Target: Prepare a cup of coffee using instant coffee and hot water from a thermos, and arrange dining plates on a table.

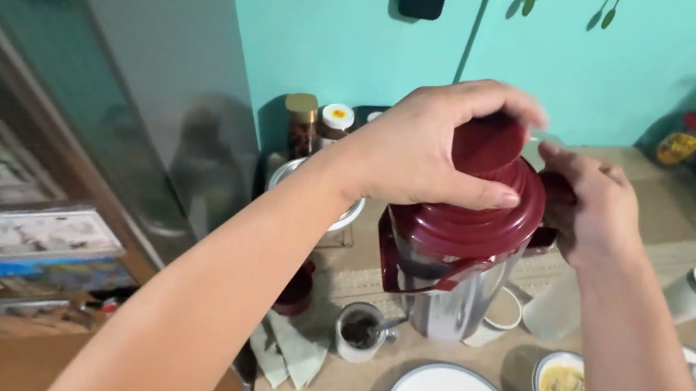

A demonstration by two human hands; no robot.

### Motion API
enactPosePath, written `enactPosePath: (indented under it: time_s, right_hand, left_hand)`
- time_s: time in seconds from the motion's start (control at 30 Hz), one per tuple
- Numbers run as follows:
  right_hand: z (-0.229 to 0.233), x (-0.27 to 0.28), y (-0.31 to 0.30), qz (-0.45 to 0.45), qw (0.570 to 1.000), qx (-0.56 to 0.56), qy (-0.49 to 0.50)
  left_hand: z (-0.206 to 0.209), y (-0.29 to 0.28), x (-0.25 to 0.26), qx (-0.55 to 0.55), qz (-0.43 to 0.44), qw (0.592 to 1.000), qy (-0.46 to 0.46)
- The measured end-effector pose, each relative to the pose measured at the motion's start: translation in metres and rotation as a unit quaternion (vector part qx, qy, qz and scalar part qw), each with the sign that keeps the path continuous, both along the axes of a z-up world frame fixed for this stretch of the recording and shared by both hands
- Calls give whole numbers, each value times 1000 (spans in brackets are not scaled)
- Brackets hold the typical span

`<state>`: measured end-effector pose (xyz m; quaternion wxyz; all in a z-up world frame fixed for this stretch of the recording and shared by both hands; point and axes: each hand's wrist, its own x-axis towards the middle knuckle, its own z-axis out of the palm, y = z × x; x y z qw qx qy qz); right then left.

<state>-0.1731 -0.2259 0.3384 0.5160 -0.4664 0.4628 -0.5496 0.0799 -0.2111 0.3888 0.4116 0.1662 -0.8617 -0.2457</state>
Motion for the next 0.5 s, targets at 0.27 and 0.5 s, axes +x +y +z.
enactPosePath:
  time_s: [0.27, 0.5]
  right_hand:
    - [-19, 2, -78, -82, 994, -36, -64]
    - [-126, -11, -156, -90, 985, -51, -134]
  left_hand:
    - [-202, -66, 68, 199, 348, 900, 172]
    - [-348, -12, 86, 415, 457, 715, -328]
